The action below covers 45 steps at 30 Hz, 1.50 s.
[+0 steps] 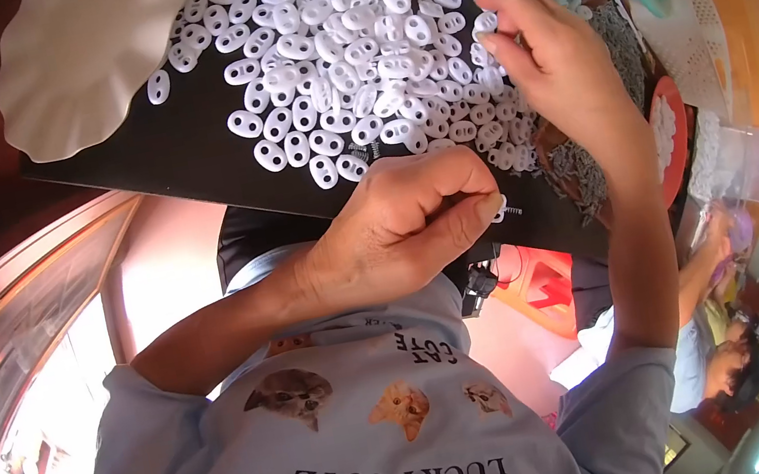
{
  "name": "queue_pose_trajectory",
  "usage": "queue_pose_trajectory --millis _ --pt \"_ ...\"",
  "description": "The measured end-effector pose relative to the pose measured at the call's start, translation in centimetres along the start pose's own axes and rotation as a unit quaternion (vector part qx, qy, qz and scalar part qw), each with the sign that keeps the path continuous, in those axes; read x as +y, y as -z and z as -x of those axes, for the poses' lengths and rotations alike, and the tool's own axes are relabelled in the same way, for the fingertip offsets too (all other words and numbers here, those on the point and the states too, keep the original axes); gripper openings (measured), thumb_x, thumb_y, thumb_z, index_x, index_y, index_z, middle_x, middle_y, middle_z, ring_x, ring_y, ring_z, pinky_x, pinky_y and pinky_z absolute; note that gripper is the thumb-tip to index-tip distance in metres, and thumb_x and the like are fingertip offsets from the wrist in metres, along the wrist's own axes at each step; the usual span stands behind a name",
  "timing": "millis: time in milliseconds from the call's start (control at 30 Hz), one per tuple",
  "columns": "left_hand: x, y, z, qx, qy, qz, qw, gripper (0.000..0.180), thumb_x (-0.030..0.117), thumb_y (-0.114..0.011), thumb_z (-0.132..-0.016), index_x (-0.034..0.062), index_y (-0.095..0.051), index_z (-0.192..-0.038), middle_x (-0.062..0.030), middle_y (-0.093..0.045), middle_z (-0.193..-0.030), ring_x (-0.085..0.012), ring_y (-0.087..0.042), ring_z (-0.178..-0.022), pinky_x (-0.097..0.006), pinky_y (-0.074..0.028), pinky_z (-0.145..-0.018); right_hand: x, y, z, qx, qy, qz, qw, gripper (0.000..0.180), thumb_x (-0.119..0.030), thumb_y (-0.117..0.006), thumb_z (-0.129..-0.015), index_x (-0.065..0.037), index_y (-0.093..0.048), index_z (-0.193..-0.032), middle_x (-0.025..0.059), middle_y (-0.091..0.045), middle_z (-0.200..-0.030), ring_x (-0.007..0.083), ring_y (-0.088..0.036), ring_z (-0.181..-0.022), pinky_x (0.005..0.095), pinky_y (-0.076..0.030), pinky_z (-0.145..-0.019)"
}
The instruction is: The recorder is manually assembling small white plastic components by inserting metal pins or rings into them.
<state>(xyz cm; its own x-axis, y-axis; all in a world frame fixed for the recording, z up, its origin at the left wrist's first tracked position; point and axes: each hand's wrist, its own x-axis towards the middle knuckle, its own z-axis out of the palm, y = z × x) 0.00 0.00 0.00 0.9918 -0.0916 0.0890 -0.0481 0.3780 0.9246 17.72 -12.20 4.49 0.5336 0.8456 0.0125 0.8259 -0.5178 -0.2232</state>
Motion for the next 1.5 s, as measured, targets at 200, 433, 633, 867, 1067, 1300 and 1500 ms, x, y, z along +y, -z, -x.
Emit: queue_pose_trajectory --millis 200,433,633,867,1067,1300,1500 --pt "0.2 0.2 -0.2 0.014 -0.024 -0.056 0.998 0.006 0.002 -0.059 -0.088 0.0009 -0.054 -0.084 -0.0059 -0.052 -0.069 -0.0153 -0.052 -0.058 -0.029 -0.042 -0.054 0.8 0.6 0.4 0.025 -0.022 -0.088 0.996 0.019 -0.010 -0.059 -0.086 -0.006 -0.056 -0.104 0.0118 -0.060 -0.092 0.0303 -0.061 -0.078 0.0377 -0.047 -0.067" --pt "0.0 0.2 -0.4 0.016 -0.036 -0.065 0.997 0.006 0.001 -0.058 -0.088 0.0008 -0.054 -0.084 -0.0060 -0.053 -0.071 -0.0160 -0.053 -0.059 -0.029 -0.043 -0.055 1.9 -0.1 -1.0 0.038 0.023 -0.074 0.996 0.012 -0.011 -0.059 -0.087 -0.004 -0.057 -0.096 0.0118 -0.059 -0.089 0.0322 -0.059 -0.076 0.0387 -0.047 -0.067" --pt "0.1 0.1 -0.4 0.015 -0.038 -0.063 0.997 0.006 0.002 -0.058 -0.088 0.0007 -0.054 -0.084 -0.0061 -0.053 -0.071 -0.0162 -0.053 -0.059 -0.029 -0.043 -0.055 1.3 -0.1 -1.3 0.024 0.019 -0.077 0.997 0.013 -0.014 -0.060 -0.086 -0.003 -0.057 -0.093 0.0123 -0.060 -0.088 0.0339 -0.059 -0.077 0.0410 -0.046 -0.067" --pt "0.1 0.0 -0.3 0.021 -0.007 -0.041 0.999 0.006 0.002 -0.058 -0.090 0.0002 -0.054 -0.085 -0.0043 -0.051 -0.070 -0.0115 -0.051 -0.059 -0.026 -0.041 -0.054 0.2 -0.4 -2.0 -0.007 0.020 0.052 0.998 0.014 -0.016 -0.058 -0.085 -0.002 -0.055 -0.087 0.0127 -0.059 -0.088 0.0351 -0.061 -0.080 0.0451 -0.047 -0.068" --pt "-0.4 -0.5 0.3 0.029 0.021 0.052 0.998 0.006 0.006 -0.052 -0.096 0.0010 -0.055 -0.095 0.0030 -0.049 -0.077 -0.0024 -0.041 -0.065 -0.019 -0.035 -0.056 -0.4 -0.8 -2.0 0.038 0.053 0.133 0.989 0.014 -0.013 -0.056 -0.083 0.001 -0.055 -0.083 0.0144 -0.060 -0.088 0.0352 -0.063 -0.080 0.0457 -0.051 -0.069" --pt "-0.3 -0.9 0.5 0.052 0.028 0.047 0.997 0.011 0.011 -0.050 -0.098 0.0018 -0.054 -0.097 0.0010 -0.050 -0.074 -0.0032 -0.039 -0.058 -0.019 -0.033 -0.051 -0.4 -1.4 -2.0 0.056 0.068 0.169 0.982 0.012 -0.009 -0.058 -0.079 0.002 -0.057 -0.083 0.0160 -0.060 -0.089 0.0354 -0.064 -0.077 0.0461 -0.051 -0.067" --pt "-0.5 -1.2 0.7 0.070 0.001 0.036 0.997 0.011 0.011 -0.049 -0.099 0.0004 -0.053 -0.098 -0.0013 -0.050 -0.075 -0.0047 -0.041 -0.058 -0.019 -0.034 -0.051 0.0 -1.6 -1.7 0.099 0.097 0.164 0.977 0.010 -0.007 -0.056 -0.082 0.002 -0.056 -0.085 0.0147 -0.058 -0.080 0.0306 -0.063 -0.068 0.0408 -0.049 -0.063"
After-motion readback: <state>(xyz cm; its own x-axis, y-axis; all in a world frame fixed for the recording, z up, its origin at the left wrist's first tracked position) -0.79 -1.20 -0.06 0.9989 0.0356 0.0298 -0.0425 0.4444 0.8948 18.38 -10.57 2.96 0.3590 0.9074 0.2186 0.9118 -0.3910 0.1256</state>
